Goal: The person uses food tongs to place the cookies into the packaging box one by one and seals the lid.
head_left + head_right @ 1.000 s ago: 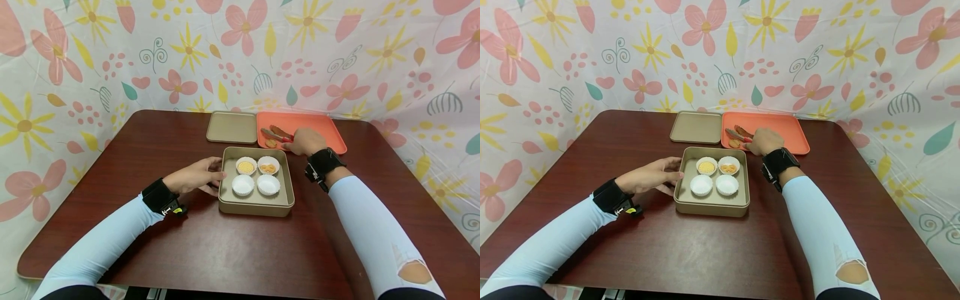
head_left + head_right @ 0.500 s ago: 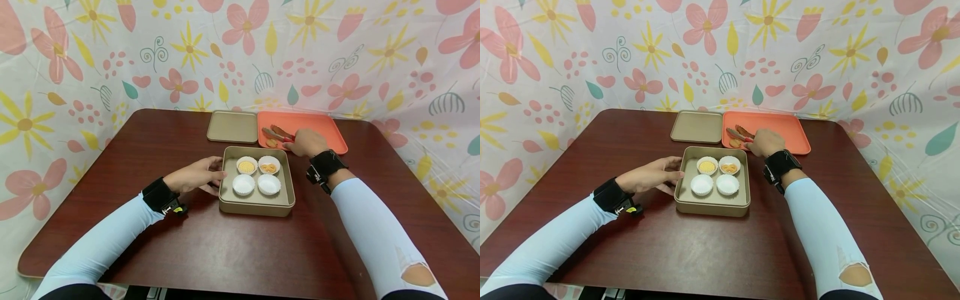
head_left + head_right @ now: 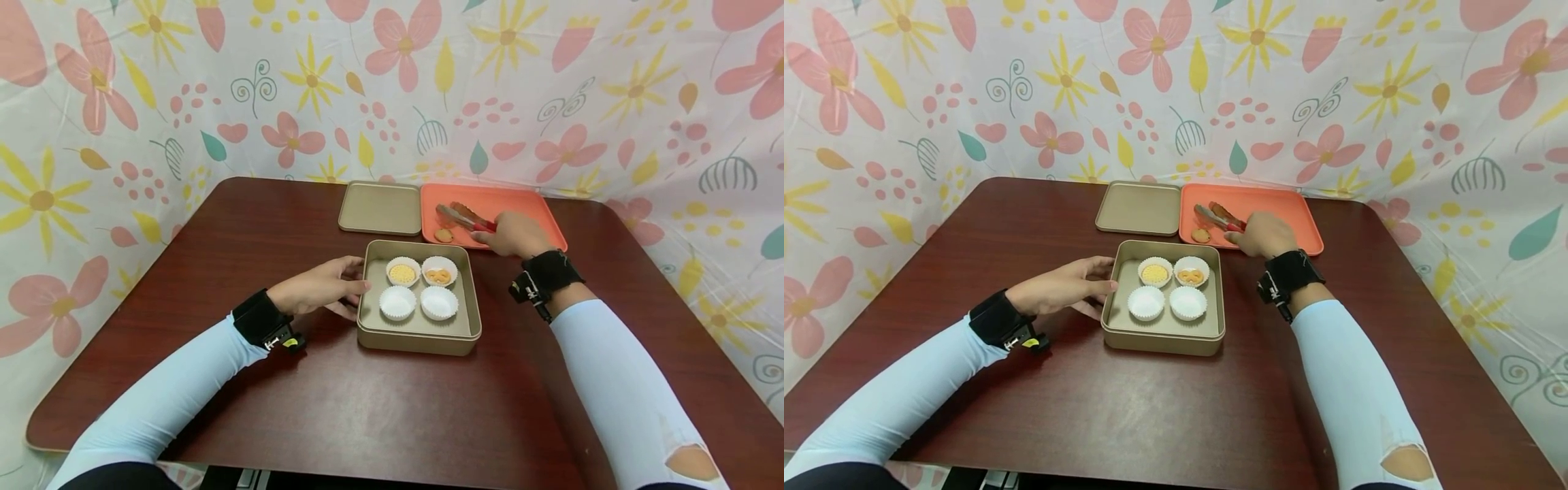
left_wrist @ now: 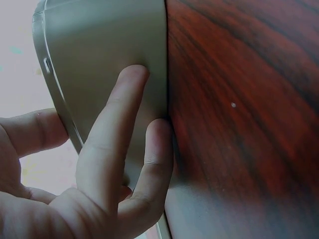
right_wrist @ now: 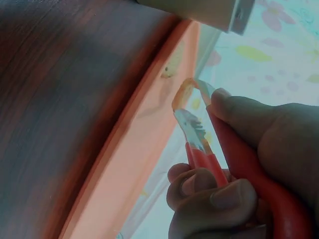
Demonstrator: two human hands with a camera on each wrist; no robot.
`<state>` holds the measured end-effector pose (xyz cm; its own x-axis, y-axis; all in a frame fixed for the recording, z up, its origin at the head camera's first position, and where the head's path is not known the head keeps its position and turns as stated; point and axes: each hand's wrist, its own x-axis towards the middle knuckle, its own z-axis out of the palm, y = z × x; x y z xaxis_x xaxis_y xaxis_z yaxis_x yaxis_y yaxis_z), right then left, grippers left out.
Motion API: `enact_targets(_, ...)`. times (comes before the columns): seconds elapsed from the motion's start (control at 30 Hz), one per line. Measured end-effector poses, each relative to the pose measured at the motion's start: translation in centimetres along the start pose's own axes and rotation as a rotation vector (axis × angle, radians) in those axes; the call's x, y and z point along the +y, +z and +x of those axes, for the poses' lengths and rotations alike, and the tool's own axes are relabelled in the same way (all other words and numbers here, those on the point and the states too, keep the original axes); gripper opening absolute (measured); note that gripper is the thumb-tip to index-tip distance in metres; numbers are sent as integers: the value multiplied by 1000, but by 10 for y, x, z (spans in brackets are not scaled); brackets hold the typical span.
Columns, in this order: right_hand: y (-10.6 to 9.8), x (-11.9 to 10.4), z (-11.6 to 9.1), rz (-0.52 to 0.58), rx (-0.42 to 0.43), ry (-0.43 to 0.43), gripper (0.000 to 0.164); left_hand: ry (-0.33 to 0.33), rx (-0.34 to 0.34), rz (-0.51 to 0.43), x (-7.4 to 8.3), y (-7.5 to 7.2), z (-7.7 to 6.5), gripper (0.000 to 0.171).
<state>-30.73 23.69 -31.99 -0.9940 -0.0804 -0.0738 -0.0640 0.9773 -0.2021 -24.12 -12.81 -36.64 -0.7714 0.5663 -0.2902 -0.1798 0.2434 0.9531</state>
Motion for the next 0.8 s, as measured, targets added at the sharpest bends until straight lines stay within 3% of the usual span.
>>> enact_targets(0.3,-10,9,-11,51,16,-15,52,0,0,23,1,1,-1,69)
enact_targets(0.8,-42,1,-54,35,58,-71,60,-3,9,29,1,1,-1,70)
